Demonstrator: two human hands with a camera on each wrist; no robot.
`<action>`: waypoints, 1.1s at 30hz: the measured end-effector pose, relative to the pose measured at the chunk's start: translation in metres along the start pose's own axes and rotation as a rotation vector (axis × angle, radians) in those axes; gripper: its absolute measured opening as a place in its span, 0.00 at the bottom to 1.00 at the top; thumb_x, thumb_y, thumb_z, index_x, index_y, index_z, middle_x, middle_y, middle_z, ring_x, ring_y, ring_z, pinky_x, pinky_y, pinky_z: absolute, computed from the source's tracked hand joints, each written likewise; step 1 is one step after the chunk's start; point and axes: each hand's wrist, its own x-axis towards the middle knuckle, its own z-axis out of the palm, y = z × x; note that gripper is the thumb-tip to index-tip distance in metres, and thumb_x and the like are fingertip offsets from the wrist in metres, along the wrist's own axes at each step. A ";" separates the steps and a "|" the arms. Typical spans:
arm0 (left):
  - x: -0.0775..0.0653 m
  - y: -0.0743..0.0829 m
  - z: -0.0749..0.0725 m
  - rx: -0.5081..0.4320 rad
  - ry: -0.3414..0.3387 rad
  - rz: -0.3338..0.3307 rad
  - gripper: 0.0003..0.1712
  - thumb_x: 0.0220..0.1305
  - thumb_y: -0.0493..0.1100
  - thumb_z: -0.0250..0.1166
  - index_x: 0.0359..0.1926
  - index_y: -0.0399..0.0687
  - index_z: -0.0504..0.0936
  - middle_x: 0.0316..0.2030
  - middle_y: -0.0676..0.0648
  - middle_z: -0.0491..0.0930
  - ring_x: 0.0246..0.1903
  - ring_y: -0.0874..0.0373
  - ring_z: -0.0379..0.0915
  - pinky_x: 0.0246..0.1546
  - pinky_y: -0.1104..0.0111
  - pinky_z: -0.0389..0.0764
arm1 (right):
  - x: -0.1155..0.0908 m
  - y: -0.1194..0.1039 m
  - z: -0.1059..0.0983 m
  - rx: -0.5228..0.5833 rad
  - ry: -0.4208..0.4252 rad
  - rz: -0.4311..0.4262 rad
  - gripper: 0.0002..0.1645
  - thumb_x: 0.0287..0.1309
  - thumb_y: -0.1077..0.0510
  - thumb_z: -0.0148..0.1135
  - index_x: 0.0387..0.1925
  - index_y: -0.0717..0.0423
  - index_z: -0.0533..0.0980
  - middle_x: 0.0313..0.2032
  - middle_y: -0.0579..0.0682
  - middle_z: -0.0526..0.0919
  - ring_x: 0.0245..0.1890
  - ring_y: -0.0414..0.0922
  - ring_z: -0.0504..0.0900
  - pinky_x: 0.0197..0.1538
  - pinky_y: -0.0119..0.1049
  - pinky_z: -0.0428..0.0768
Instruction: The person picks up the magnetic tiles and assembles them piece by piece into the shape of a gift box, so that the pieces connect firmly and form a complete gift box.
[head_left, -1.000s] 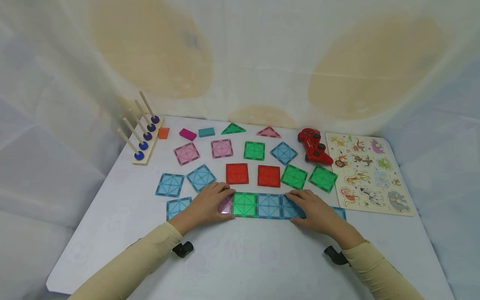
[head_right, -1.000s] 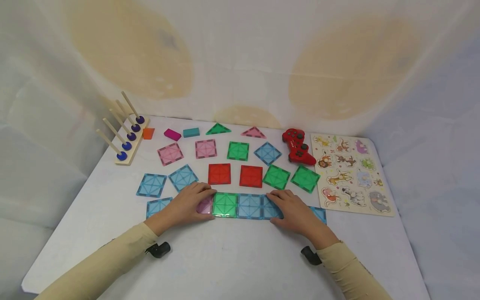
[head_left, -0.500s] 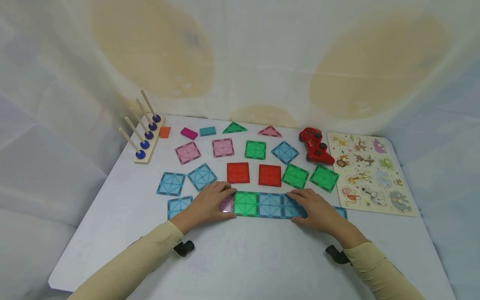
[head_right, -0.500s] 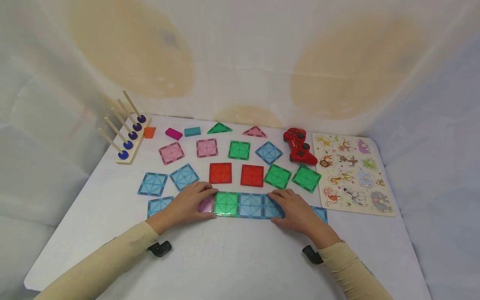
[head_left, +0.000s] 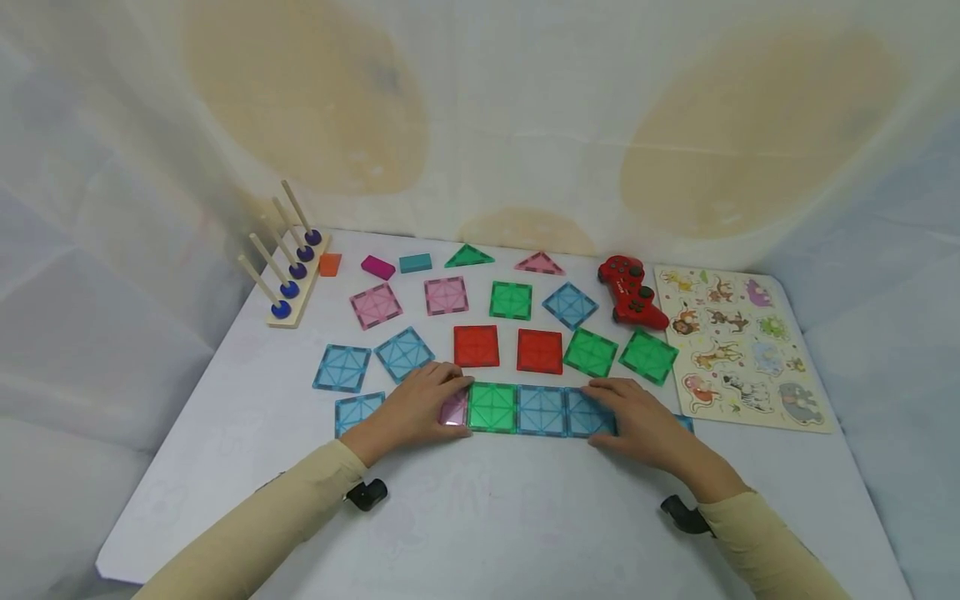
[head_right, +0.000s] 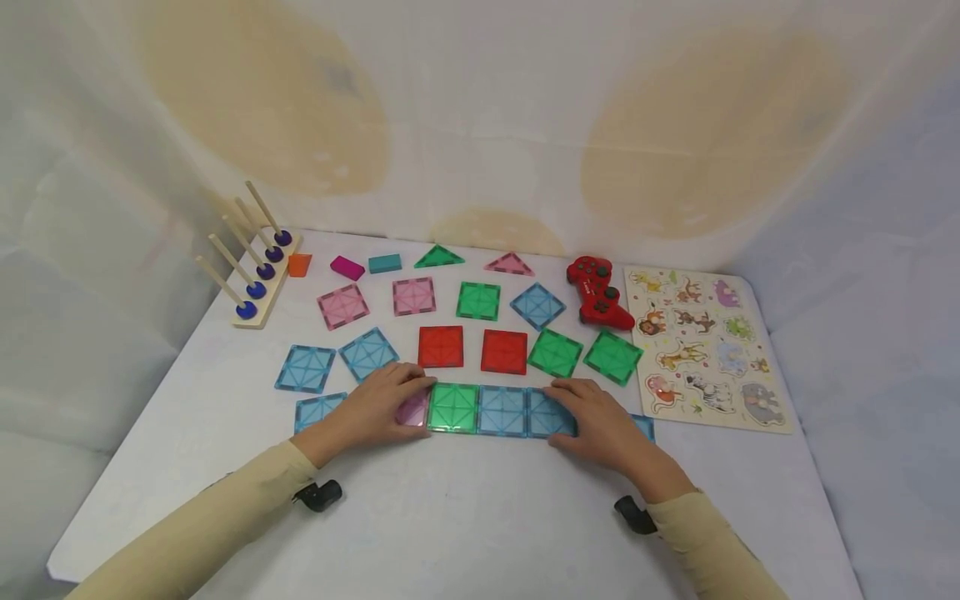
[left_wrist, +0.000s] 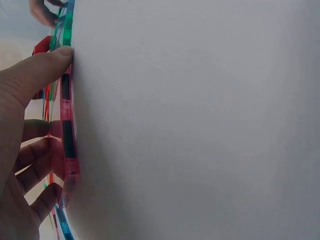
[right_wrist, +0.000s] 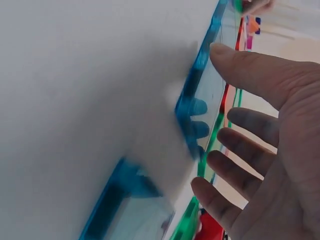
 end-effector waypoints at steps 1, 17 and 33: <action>0.000 -0.001 0.000 0.001 -0.004 0.002 0.47 0.55 0.65 0.74 0.73 0.55 0.71 0.64 0.49 0.70 0.64 0.53 0.64 0.66 0.55 0.71 | -0.002 0.002 -0.001 0.002 0.006 0.005 0.45 0.51 0.48 0.80 0.69 0.55 0.72 0.66 0.57 0.73 0.67 0.59 0.69 0.63 0.58 0.75; -0.005 -0.002 -0.003 -0.018 -0.007 0.005 0.46 0.56 0.63 0.75 0.72 0.55 0.71 0.64 0.49 0.70 0.63 0.54 0.64 0.62 0.56 0.75 | -0.054 0.042 -0.016 0.022 -0.059 0.159 0.54 0.45 0.44 0.82 0.71 0.58 0.69 0.68 0.64 0.68 0.67 0.65 0.65 0.64 0.66 0.69; 0.000 -0.002 0.000 -0.011 -0.001 0.019 0.46 0.57 0.64 0.73 0.73 0.56 0.71 0.65 0.49 0.70 0.65 0.53 0.63 0.64 0.55 0.73 | -0.056 0.038 -0.016 0.012 -0.007 0.147 0.48 0.47 0.47 0.81 0.66 0.63 0.72 0.62 0.64 0.72 0.62 0.64 0.71 0.61 0.64 0.73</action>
